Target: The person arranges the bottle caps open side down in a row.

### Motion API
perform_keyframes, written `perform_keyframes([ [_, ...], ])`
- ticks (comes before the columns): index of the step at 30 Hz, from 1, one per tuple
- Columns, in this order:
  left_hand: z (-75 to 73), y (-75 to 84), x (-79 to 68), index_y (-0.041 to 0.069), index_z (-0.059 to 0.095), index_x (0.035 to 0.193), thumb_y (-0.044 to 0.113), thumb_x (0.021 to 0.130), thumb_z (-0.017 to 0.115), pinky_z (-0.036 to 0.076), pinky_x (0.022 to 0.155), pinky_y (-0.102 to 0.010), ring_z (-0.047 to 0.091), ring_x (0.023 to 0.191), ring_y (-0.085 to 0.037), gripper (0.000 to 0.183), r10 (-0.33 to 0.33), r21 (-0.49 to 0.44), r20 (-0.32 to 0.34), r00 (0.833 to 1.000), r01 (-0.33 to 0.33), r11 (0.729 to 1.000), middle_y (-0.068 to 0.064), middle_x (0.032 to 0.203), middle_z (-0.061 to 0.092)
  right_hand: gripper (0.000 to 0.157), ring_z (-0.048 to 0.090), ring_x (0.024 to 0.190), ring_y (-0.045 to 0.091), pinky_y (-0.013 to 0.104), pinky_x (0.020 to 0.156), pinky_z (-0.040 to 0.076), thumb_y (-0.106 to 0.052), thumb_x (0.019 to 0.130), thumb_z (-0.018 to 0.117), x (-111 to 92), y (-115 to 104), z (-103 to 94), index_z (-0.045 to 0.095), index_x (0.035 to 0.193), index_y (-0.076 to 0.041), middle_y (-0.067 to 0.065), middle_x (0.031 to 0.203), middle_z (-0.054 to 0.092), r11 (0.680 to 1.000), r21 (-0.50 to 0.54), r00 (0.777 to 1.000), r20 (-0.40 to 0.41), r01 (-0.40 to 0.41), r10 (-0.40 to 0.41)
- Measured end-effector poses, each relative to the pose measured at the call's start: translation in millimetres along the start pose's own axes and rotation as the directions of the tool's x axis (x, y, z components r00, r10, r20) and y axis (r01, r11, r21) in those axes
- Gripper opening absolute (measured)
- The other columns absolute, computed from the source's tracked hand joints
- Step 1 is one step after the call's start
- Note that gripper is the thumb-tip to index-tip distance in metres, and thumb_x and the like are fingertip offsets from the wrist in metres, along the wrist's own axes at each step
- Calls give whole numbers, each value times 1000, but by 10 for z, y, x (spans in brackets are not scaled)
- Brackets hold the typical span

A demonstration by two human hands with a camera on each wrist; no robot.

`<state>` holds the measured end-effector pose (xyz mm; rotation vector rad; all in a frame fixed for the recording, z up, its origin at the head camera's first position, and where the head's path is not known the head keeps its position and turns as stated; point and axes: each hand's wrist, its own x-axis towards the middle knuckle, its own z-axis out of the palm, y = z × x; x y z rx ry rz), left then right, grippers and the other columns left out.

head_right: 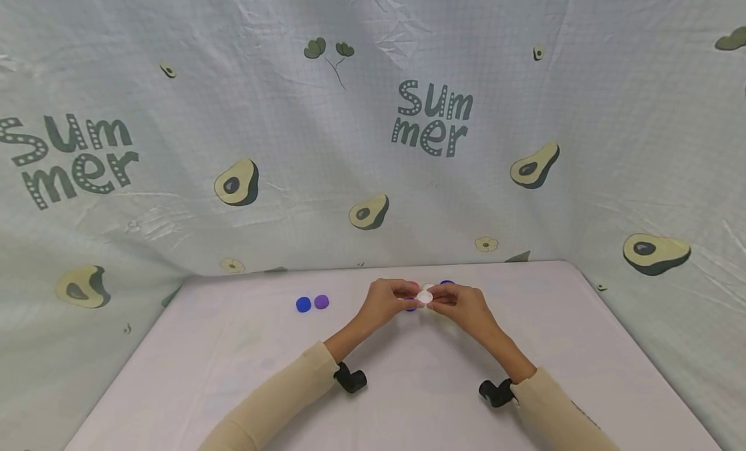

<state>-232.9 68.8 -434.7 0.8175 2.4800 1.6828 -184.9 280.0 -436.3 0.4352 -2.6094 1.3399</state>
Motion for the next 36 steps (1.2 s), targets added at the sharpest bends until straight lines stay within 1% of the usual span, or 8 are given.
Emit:
perform_keyframes([
  [4,16,-27,15,5,80,101,14,80,87,56,70,-15,68,79,-1,24,-21,2,11,1000,21,1000,-1,93,77,30,75,92,17,19,77,58,-14,89,79,-2,16,1,73,116,-2,10,103,77,1000,10,1000,7,-10,10],
  [7,27,-52,23,6,80,102,15,82,86,56,70,-15,69,80,0,24,-24,5,20,1000,24,1000,0,94,77,31,75,93,17,19,76,58,-14,89,79,-1,27,2,73,117,-1,11,104,77,1000,8,1000,7,-15,15],
  [12,43,-78,31,5,79,104,15,83,85,56,69,-16,70,82,-2,24,-21,-2,36,999,21,1000,-2,95,78,30,75,92,17,18,75,57,-11,89,79,6,44,10,73,117,0,10,103,77,1000,-10,1000,8,-21,21],
  [19,65,-73,46,2,78,103,11,83,84,57,69,-17,72,83,-7,23,-5,-18,31,1000,6,1000,-7,94,78,29,75,92,16,18,76,57,-10,90,78,26,66,4,73,117,0,10,102,77,999,-30,999,10,-37,37],
  [22,68,-62,60,1,78,103,10,83,85,57,68,-17,72,82,-7,23,-14,-9,31,999,14,1000,-7,93,78,29,75,92,16,19,76,57,-11,89,78,40,79,3,73,116,0,10,101,77,998,-28,999,11,-50,51],
  [27,81,-78,102,2,79,101,9,81,86,56,64,-16,72,79,-5,22,-39,20,38,999,39,999,-6,91,78,27,75,90,19,19,74,58,-11,89,78,59,94,3,74,113,2,11,97,77,999,-36,999,17,-41,42],
  [31,91,-96,131,2,79,102,9,81,86,56,66,-16,72,80,-3,24,-59,20,48,997,58,998,-5,92,78,27,76,90,22,21,73,58,-11,89,79,75,103,4,73,112,3,12,97,77,999,-35,999,22,-41,42],
  [36,99,-90,148,1,79,103,7,80,86,57,68,-17,75,85,-10,25,-55,-1,45,997,55,998,-7,94,78,28,75,91,22,23,75,60,-12,89,79,95,129,-2,73,112,2,12,98,77,998,-34,998,18,-57,58],
])
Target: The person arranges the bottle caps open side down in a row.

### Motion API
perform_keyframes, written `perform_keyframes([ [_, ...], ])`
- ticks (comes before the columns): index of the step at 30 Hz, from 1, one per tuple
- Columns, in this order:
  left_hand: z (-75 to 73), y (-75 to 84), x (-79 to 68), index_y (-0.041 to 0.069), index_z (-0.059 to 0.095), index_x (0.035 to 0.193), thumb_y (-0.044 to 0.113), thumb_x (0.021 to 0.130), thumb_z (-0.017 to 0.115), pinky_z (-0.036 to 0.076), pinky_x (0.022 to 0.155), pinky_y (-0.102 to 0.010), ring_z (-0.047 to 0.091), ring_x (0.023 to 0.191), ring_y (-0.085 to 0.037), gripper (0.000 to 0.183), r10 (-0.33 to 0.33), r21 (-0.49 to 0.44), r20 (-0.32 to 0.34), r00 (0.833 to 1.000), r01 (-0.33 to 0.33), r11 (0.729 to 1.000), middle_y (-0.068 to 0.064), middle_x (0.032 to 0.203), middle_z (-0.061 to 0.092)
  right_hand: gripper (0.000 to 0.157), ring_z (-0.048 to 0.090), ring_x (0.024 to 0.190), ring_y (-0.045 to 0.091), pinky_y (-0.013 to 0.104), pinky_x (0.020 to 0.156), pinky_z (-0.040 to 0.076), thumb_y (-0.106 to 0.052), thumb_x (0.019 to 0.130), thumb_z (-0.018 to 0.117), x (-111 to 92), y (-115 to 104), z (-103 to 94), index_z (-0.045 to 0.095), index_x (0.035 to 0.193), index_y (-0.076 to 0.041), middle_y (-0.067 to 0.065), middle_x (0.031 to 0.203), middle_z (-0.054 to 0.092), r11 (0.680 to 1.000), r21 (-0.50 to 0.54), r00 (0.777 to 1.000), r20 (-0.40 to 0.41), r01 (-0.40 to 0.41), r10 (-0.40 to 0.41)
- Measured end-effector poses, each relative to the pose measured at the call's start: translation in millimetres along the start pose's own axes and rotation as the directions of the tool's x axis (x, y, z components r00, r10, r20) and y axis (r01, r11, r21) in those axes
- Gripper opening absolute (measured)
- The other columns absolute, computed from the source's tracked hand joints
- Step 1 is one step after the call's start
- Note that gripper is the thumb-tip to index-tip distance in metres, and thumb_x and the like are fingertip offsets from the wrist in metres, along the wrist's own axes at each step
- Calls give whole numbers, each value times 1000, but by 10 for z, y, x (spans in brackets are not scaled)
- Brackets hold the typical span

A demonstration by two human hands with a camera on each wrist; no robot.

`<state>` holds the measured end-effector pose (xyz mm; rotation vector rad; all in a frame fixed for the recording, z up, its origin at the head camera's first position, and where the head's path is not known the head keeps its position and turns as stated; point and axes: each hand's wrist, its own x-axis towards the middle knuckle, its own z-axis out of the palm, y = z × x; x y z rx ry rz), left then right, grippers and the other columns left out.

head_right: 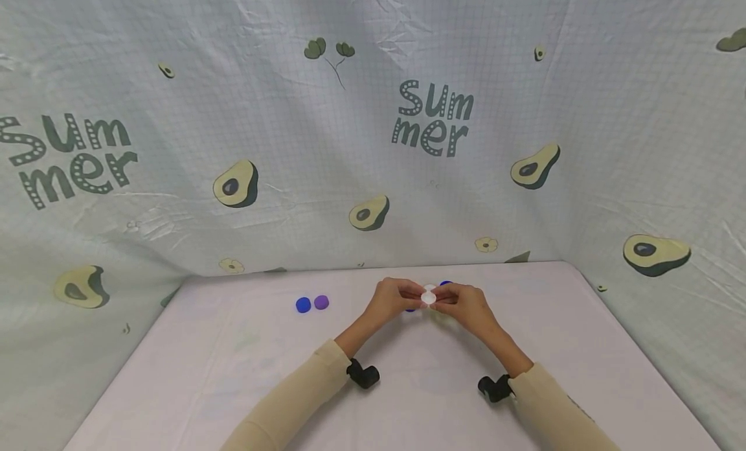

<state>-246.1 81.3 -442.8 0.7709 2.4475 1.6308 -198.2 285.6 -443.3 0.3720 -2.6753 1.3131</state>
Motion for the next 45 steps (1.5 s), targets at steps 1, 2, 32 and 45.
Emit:
perform_keyframes([
  [1,0,3,2,1,79,102,6,79,86,57,68,-17,75,85,-12,25,-1,-5,-1,1000,1,1000,-8,94,78,27,75,91,22,23,75,60,-11,88,80,3,7,2,74,112,2,12,98,77,1000,4,1000,-3,-7,7],
  [2,0,6,3,0,79,102,6,79,87,57,68,-17,75,86,-13,24,-2,-9,-4,1000,2,1000,-9,94,78,27,75,91,21,23,75,60,-11,88,80,6,16,4,74,112,1,12,98,77,1000,7,1000,-5,-11,11],
  [32,36,4,73,3,80,95,6,79,87,51,59,-15,62,70,-1,18,-44,147,5,999,42,988,-3,85,77,23,75,91,24,22,74,59,-9,89,78,51,114,33,75,110,1,12,98,77,1000,-21,1000,23,-20,21],
  [45,83,18,50,2,80,94,3,77,88,48,56,-14,57,67,0,19,-21,203,3,1000,20,979,-4,83,76,25,75,90,23,19,72,57,-9,88,79,29,133,32,75,110,1,11,96,77,999,-52,999,38,-10,12],
])
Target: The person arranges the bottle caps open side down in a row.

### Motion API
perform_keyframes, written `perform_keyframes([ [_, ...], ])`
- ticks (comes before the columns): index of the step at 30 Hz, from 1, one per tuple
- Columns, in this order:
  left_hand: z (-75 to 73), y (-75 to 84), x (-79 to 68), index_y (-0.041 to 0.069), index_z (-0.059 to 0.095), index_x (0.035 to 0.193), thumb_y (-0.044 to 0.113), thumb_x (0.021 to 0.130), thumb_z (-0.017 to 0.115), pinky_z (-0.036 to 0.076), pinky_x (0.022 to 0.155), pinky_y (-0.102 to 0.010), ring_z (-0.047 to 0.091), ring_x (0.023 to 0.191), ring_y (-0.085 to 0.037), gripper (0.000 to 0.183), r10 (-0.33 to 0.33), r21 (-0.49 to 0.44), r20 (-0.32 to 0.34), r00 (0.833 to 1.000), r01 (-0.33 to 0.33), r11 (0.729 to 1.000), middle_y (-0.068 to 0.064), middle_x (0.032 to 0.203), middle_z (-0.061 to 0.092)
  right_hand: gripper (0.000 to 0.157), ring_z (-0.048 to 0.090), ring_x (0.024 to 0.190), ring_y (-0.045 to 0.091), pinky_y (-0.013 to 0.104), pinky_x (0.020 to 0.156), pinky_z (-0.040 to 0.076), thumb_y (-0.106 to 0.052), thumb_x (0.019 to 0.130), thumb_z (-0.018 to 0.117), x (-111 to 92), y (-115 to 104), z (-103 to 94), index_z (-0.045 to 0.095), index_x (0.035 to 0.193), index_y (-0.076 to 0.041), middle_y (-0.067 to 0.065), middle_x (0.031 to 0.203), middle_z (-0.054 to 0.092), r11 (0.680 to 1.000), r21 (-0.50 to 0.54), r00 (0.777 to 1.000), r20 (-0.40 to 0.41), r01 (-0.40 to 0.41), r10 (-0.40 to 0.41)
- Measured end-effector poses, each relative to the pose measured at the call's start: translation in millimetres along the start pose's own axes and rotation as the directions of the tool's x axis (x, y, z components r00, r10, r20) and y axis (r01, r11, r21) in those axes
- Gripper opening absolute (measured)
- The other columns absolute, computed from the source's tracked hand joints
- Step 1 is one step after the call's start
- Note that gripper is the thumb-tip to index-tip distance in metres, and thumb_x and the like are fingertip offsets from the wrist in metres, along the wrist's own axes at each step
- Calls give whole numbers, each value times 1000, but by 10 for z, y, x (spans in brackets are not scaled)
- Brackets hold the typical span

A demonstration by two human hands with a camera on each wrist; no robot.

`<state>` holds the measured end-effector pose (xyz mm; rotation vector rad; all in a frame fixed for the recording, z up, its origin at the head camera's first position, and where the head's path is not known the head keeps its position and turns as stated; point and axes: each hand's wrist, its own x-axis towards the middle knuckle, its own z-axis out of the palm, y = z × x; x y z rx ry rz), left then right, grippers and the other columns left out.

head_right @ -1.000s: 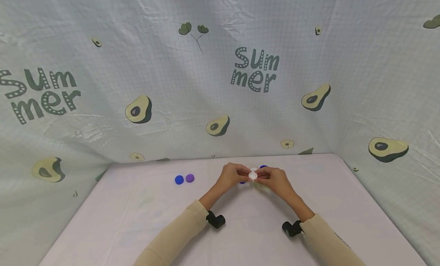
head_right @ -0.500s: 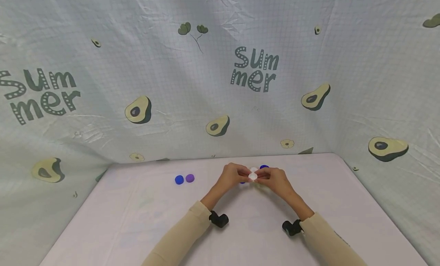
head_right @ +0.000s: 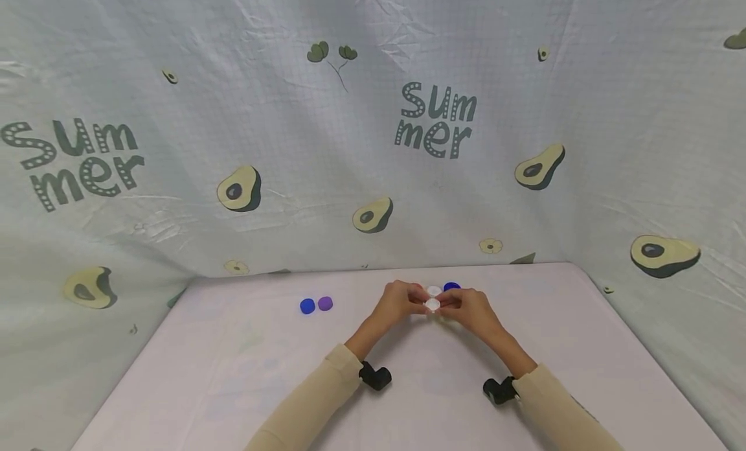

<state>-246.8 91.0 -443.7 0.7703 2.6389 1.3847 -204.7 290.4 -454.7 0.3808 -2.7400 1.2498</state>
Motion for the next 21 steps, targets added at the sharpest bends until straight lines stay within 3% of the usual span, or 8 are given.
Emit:
perform_keyframes([
  [12,63,-30,-37,3,81,93,5,76,89,47,58,-13,53,68,1,19,-5,25,4,1000,5,1000,-1,84,75,26,75,90,22,18,73,57,-9,87,80,-41,39,17,76,111,-1,9,96,78,1000,2,1000,15,-13,13],
  [21,51,-4,25,3,81,92,5,75,90,44,56,-14,50,65,0,19,-11,49,-18,1000,12,999,1,79,70,25,75,89,21,20,73,58,-8,87,80,21,55,-6,76,110,-1,9,96,77,1000,2,1000,14,-11,11],
])
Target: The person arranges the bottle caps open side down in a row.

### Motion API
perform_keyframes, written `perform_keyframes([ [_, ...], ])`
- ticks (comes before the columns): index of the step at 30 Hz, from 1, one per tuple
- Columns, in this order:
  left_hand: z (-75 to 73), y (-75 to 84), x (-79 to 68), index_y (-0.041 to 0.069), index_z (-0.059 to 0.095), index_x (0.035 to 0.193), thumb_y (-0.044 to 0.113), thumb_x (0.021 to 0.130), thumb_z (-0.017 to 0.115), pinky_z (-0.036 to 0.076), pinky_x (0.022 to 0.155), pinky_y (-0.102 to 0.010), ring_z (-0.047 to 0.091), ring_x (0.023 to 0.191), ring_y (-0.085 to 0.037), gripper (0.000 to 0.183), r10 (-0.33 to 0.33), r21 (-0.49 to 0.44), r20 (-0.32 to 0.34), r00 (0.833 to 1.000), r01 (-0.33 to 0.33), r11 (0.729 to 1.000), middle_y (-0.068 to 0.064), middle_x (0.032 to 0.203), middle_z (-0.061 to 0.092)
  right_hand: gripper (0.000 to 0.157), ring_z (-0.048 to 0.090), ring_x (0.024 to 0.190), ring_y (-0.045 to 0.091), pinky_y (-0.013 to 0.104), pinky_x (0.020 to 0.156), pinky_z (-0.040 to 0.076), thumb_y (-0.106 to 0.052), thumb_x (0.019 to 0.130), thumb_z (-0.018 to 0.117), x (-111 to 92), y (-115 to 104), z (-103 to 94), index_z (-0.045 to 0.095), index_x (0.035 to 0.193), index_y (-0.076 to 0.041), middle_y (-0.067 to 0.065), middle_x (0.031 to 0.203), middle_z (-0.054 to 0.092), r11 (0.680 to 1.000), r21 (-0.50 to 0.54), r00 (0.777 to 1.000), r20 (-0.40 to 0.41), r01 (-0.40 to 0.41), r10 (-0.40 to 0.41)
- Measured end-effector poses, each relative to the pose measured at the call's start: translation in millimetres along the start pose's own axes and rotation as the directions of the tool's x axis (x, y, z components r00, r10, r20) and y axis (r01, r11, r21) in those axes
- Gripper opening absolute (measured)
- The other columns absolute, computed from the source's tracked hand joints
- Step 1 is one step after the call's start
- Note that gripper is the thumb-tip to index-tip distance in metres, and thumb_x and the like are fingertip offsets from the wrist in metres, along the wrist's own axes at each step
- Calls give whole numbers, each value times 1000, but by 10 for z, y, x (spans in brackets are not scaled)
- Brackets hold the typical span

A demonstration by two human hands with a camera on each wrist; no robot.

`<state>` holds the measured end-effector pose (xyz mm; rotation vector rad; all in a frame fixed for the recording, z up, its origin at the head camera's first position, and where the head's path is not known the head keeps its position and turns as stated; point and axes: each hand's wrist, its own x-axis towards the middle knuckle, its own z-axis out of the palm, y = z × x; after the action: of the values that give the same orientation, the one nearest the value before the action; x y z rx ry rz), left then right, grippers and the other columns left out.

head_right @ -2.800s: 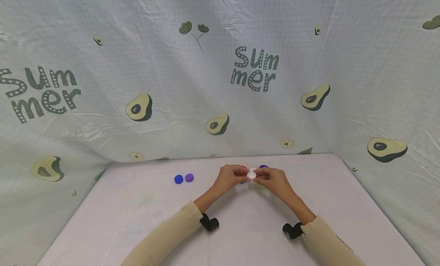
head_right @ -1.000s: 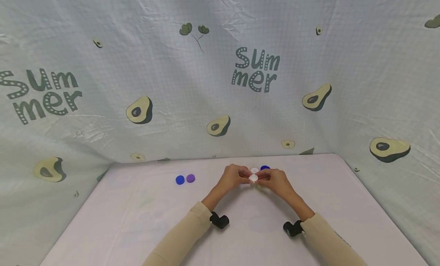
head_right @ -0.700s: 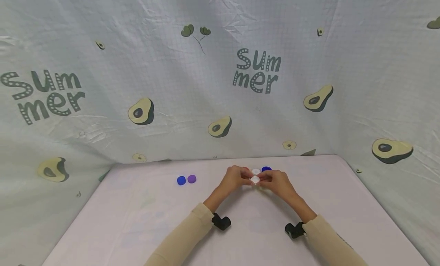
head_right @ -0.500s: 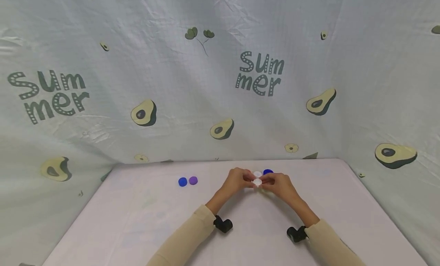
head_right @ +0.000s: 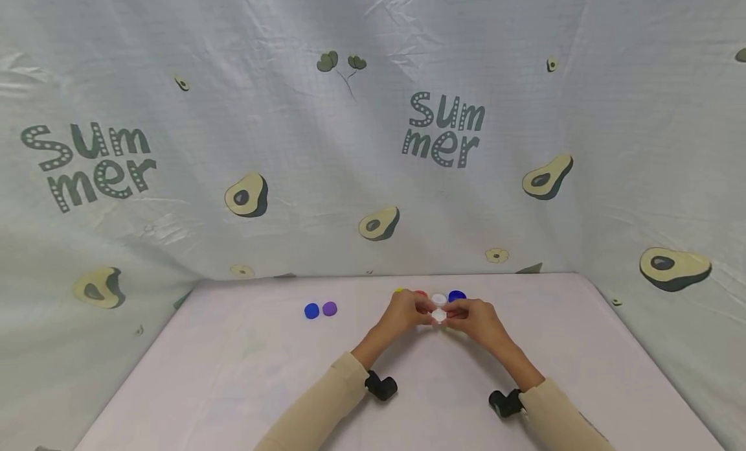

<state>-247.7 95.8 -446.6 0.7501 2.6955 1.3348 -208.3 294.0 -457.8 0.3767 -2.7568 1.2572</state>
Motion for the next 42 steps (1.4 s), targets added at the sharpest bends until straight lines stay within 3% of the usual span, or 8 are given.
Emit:
perform_keyframes([
  [6,4,31,6,4,81,93,5,76,89,43,55,-14,48,66,-1,18,-32,4,10,999,32,999,3,78,67,26,74,89,22,19,73,57,-7,87,79,2,1,-16,75,112,0,10,96,77,1000,-3,1000,0,2,-2],
  [20,12,36,40,1,79,93,2,80,86,45,57,-14,50,68,-3,15,-19,4,16,1000,19,1000,3,76,67,24,73,84,18,20,69,56,-8,86,80,42,-10,-13,76,108,0,7,92,76,999,-38,1000,-12,3,-4],
  [28,26,52,32,-2,77,95,-4,81,83,47,58,-15,51,67,-5,15,-43,-5,43,998,43,999,-3,78,69,26,73,83,20,21,68,56,-9,84,82,71,-26,28,75,106,3,8,90,76,998,-43,999,10,-42,42],
  [35,46,52,59,-6,76,97,-10,76,82,45,61,-14,50,67,-4,23,34,109,-6,999,-33,993,-9,81,71,29,73,86,23,25,70,56,-10,84,82,117,-42,69,74,108,5,9,91,77,995,-54,996,37,-82,85],
  [42,31,14,40,-4,76,103,-9,80,79,50,66,-17,56,73,-7,24,-4,90,-7,1000,4,996,-8,87,71,28,72,88,23,27,72,57,-8,86,80,98,-105,83,73,110,5,10,94,76,989,-62,990,38,-133,136],
])
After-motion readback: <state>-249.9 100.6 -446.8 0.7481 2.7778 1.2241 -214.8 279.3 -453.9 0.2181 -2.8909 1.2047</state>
